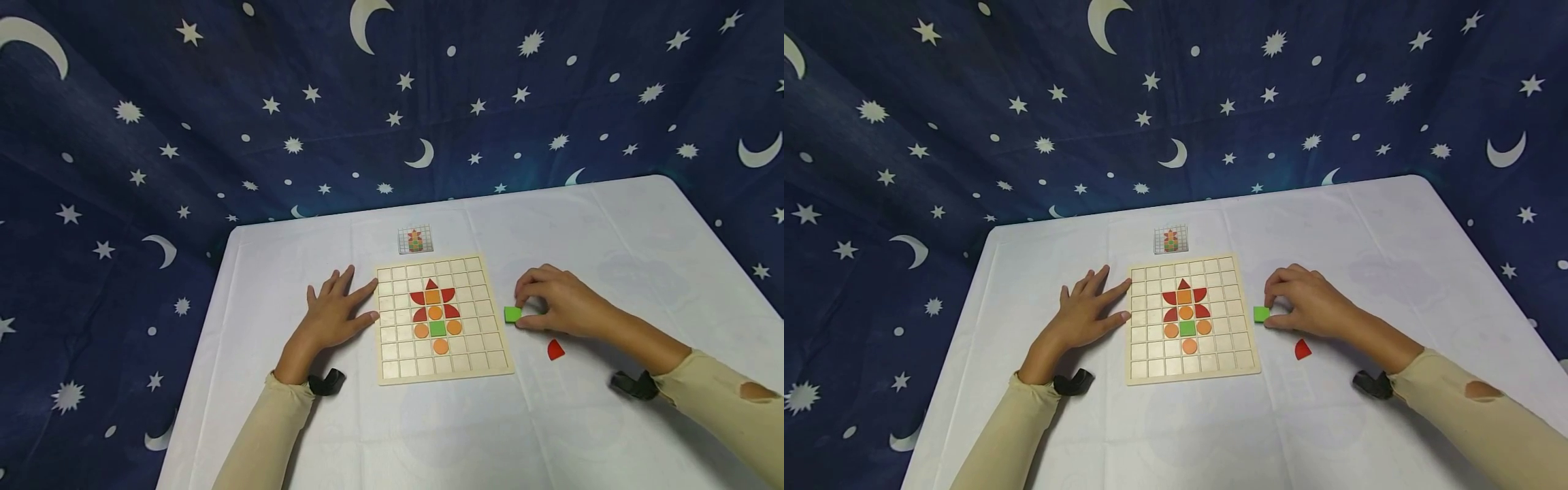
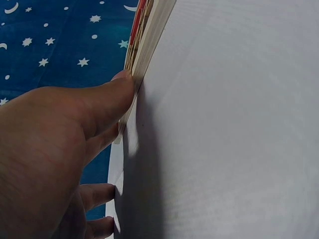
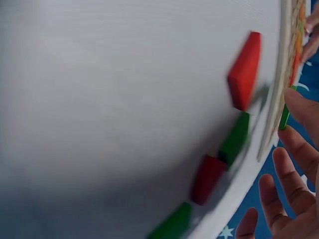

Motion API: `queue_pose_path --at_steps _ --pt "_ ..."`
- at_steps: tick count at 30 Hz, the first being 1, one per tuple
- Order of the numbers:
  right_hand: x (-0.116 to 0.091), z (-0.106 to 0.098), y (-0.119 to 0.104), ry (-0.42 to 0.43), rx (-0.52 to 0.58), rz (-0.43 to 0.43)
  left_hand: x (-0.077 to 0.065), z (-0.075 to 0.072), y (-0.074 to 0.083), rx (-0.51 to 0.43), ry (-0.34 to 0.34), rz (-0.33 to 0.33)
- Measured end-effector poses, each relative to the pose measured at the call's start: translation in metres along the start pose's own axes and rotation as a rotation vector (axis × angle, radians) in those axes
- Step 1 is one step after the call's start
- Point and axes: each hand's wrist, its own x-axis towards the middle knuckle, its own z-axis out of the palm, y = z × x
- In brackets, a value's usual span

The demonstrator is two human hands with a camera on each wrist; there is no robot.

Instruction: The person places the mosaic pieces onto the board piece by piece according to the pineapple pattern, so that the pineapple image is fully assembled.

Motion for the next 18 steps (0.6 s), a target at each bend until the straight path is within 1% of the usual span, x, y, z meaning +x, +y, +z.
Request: queue_pose_path --at_steps 3,6,8,14,18 --pt "0.004 -0.002 -0.003 0.008 0.043 -0.003 0.000 0.000 0.000 0.001 -0.001 -0.001" --pt "0.007 0.001 -0.009 -0.003 0.074 -0.012 0.000 0.000 0.000 0.003 -0.002 -0.002" --pt "0.010 0.005 -0.014 -0.018 0.085 -0.020 0.000 0.001 0.000 0.004 -0.001 -0.002" --pt "0.018 0.019 -0.032 -0.041 0.105 -0.079 0.000 0.000 0.000 0.002 0.000 0.002" --pt "0.022 0.026 -0.046 -0.068 0.125 -0.091 0.000 0.000 0.000 -0.003 0.000 0.004"
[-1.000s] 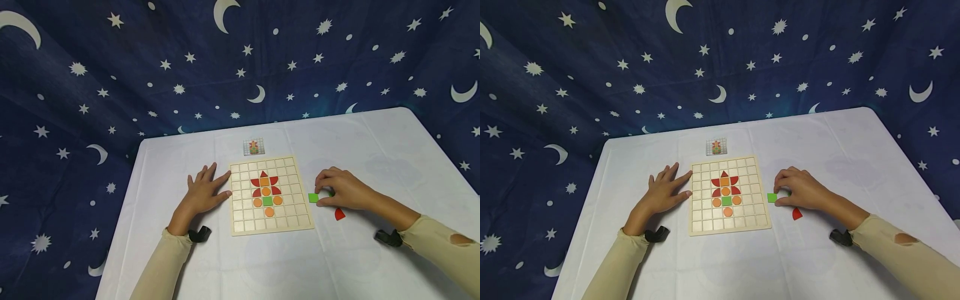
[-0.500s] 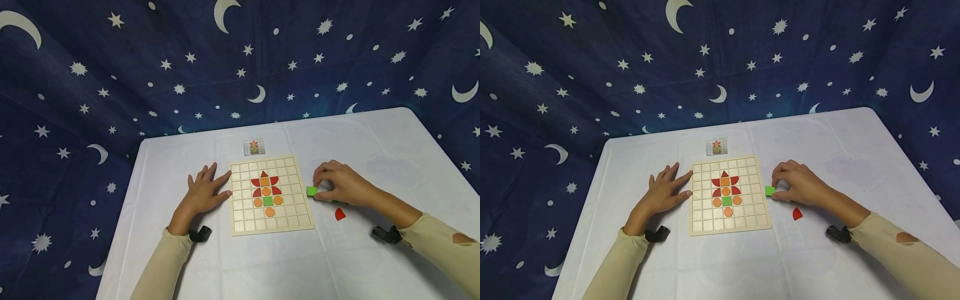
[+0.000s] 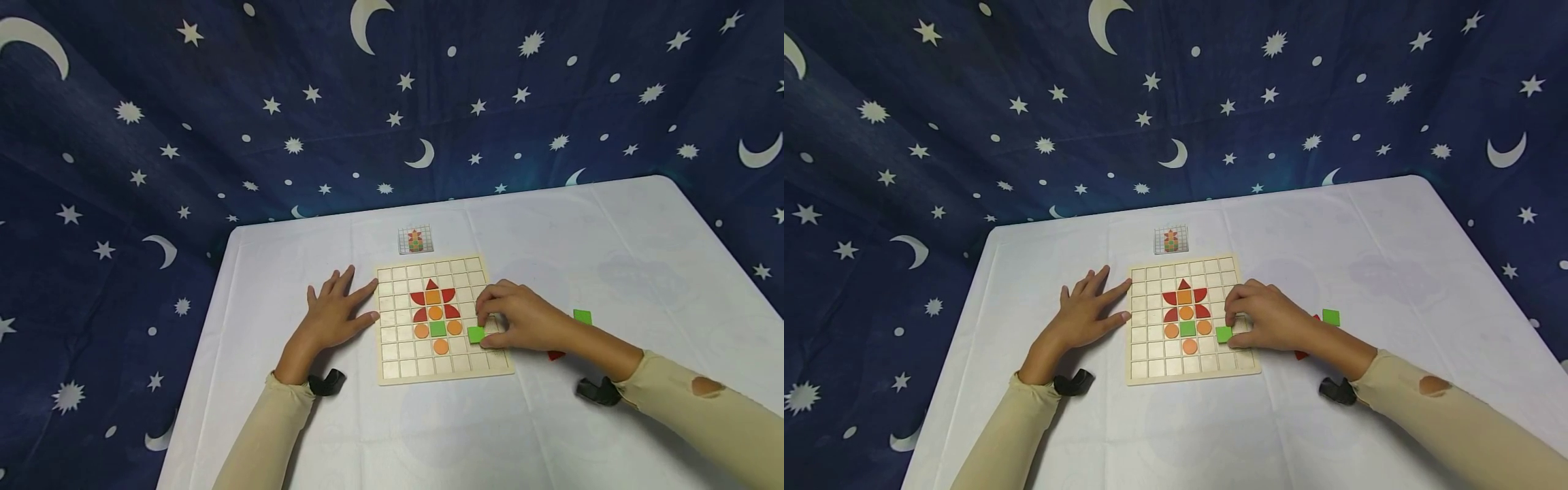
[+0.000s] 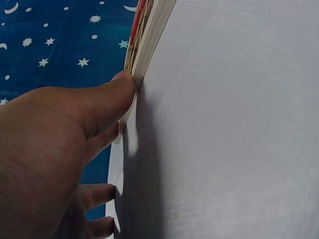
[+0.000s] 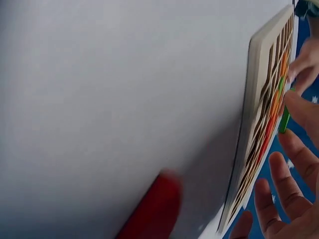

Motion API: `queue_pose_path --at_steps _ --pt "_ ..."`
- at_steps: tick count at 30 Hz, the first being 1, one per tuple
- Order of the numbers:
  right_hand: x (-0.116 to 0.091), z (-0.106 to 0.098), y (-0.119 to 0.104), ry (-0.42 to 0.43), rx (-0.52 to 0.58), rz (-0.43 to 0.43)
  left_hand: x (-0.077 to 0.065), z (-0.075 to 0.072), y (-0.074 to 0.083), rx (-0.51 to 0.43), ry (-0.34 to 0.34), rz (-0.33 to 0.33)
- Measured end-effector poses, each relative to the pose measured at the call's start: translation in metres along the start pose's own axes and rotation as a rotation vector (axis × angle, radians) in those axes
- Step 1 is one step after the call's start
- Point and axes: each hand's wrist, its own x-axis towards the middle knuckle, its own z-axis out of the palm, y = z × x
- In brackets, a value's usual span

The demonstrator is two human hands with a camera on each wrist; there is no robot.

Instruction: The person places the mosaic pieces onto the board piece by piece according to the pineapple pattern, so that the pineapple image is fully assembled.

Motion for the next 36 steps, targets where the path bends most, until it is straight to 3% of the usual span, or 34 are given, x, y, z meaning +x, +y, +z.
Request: queue_pose_path --at_steps 12,36 --pt "0.013 0.015 -0.017 -0.038 -0.002 0.019 0.001 0.003 -0.002 0.002 0.008 0.011" --pt "0.012 0.024 -0.016 -0.004 -0.020 -0.016 0.000 0.003 -0.003 0.009 0.010 0.004"
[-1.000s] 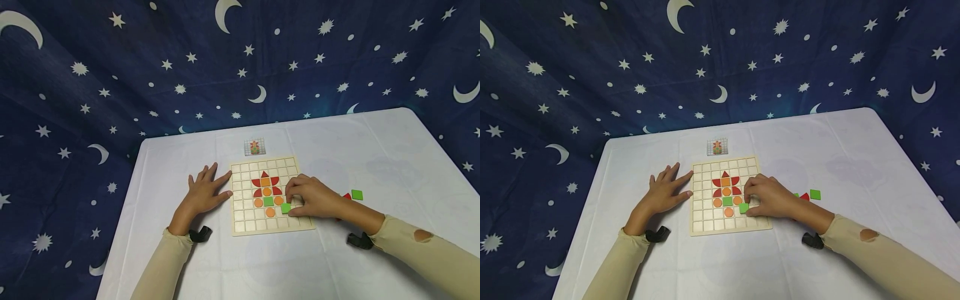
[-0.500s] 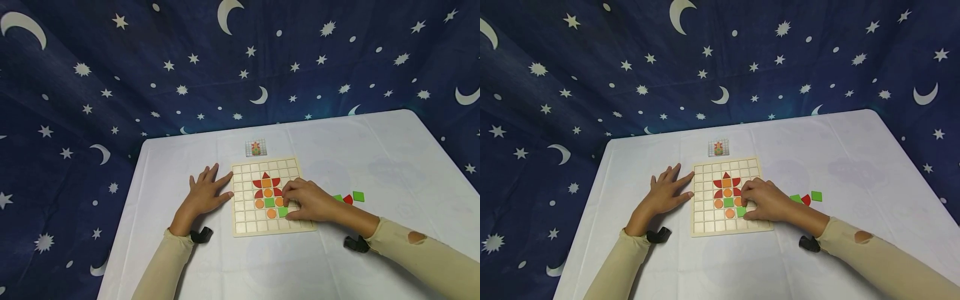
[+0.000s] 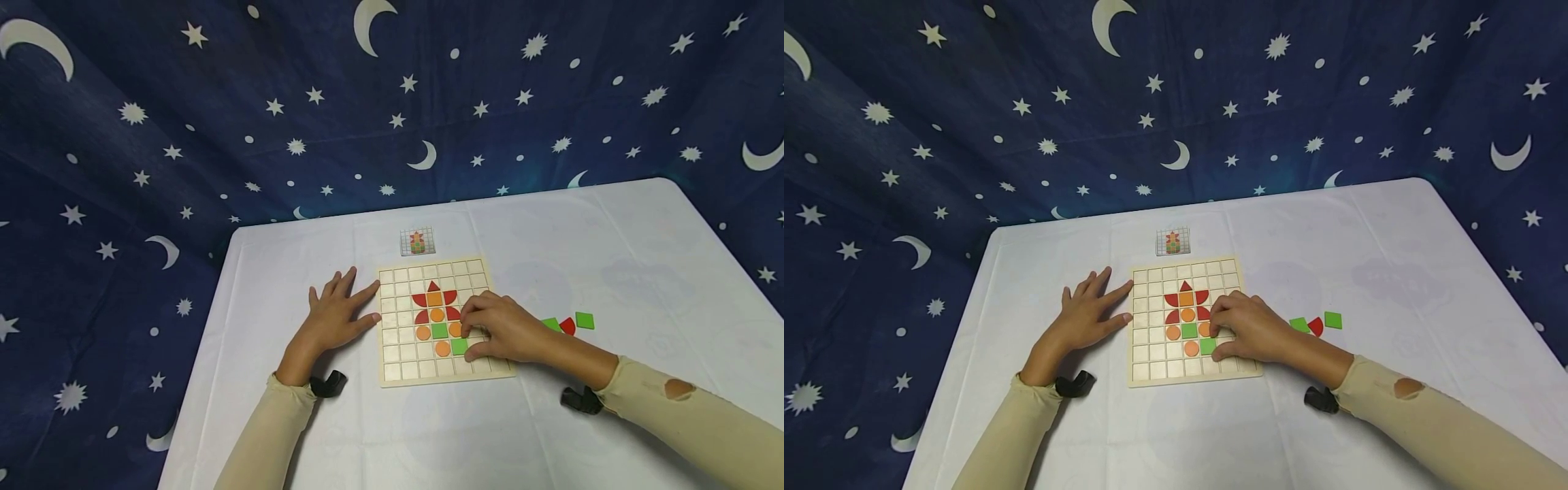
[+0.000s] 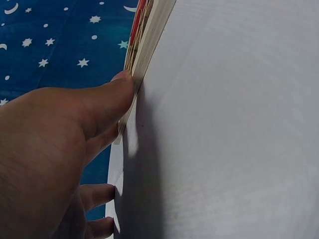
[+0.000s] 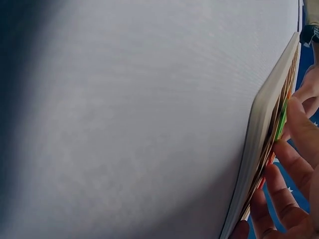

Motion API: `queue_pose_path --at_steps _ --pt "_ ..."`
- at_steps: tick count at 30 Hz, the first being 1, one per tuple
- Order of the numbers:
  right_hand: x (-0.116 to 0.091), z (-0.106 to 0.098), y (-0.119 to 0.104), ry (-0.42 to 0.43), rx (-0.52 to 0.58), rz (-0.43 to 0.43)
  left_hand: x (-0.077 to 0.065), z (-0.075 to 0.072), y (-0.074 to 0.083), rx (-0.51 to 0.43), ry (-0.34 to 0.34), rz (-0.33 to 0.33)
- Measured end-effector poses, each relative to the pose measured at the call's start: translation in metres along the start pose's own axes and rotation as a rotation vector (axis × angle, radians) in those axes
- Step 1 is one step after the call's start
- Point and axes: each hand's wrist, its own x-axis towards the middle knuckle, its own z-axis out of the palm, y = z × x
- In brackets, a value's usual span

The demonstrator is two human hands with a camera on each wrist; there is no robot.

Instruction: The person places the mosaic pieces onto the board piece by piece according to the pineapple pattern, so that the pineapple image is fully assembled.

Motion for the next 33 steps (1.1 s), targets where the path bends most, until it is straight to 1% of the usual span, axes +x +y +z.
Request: queue_pose_path --at_steps 6,13,18,23,28,33 --pt "-0.001 -0.001 0.001 -0.006 0.005 0.002 -0.001 0.000 0.000 -0.003 0.009 0.003" --pt "-0.002 0.000 0.001 0.017 0.008 -0.021 0.000 0.000 -0.001 -0.003 0.006 0.001" --pt "-0.007 -0.006 0.004 0.012 0.023 -0.001 0.001 0.001 -0.001 -0.003 0.002 -0.003" --pt "-0.017 -0.025 0.016 0.042 0.014 0.055 0.001 0.000 0.000 -0.003 0.000 -0.004" --pt "-0.033 -0.043 0.036 0.074 -0.052 0.066 0.001 -0.001 0.001 -0.003 -0.005 -0.005" --pt "-0.050 -0.052 0.055 0.067 -0.114 0.079 0.001 -0.001 0.002 -0.002 -0.011 -0.013"
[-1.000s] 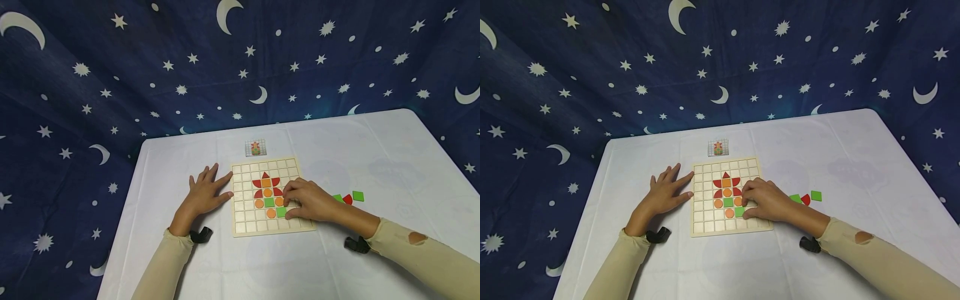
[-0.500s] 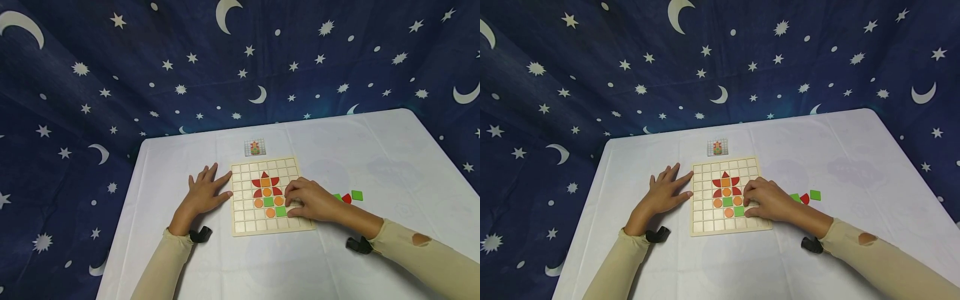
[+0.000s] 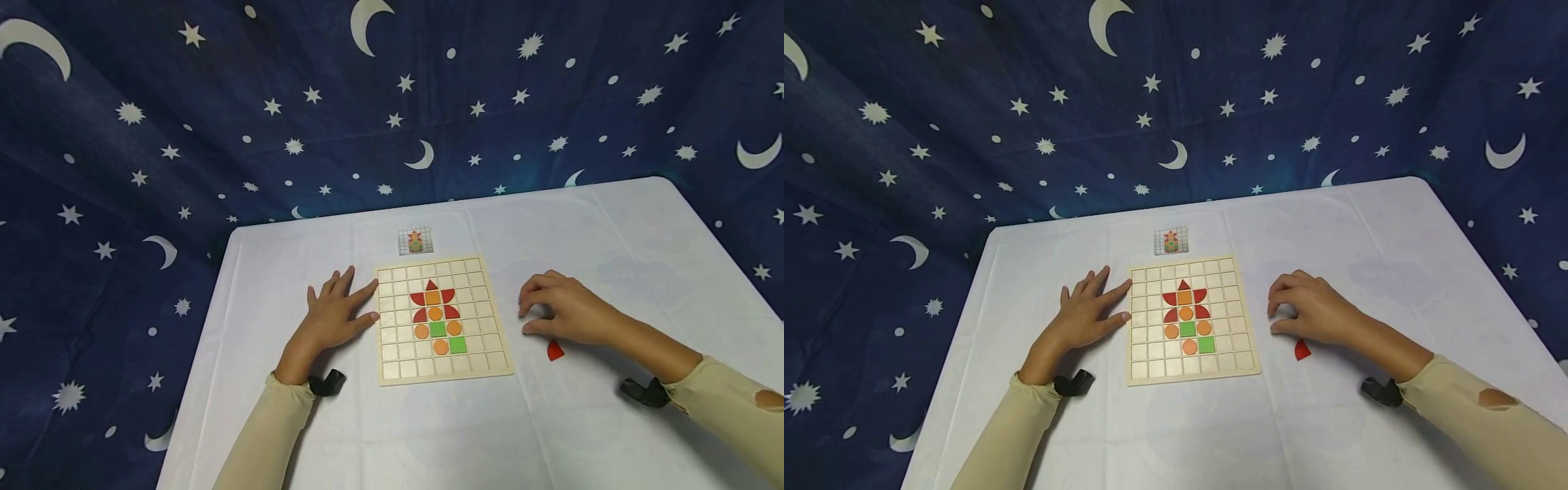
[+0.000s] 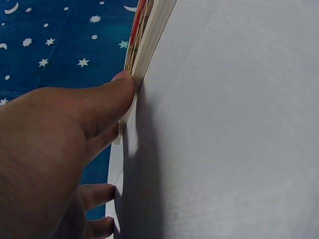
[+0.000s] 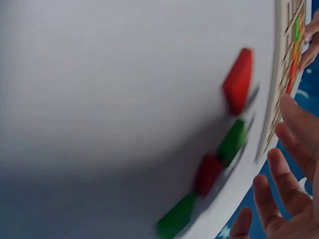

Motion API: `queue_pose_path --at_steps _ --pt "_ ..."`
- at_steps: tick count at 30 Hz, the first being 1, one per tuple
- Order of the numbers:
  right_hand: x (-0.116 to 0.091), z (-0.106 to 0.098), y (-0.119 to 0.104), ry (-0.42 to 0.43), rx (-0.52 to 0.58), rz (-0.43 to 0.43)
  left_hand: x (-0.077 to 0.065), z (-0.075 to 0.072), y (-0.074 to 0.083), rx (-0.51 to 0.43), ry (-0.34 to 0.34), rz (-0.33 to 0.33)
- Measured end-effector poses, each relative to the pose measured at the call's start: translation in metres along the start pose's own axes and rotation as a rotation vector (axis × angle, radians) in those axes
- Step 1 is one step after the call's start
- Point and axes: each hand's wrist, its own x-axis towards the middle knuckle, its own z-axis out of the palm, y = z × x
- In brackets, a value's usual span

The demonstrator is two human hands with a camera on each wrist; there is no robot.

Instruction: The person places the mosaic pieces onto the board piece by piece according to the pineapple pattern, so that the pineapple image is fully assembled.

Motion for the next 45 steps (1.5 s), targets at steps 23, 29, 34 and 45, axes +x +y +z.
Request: queue_pose_path --at_steps 23,29,34,45 --pt "-0.026 -0.008 0.033 -0.035 -0.016 0.043 -0.001 -0.001 0.000 -0.010 0.000 0.003" --pt "-0.021 -0.006 0.031 -0.021 -0.016 0.053 -0.001 -0.001 0.000 -0.014 -0.005 0.000" --pt "-0.007 -0.003 0.018 0.023 0.033 -0.007 -0.001 -0.001 0.000 -0.012 -0.008 -0.003" --pt "0.036 0.027 -0.042 -0.041 0.138 -0.008 -0.001 -0.001 0.000 -0.011 -0.001 0.001"
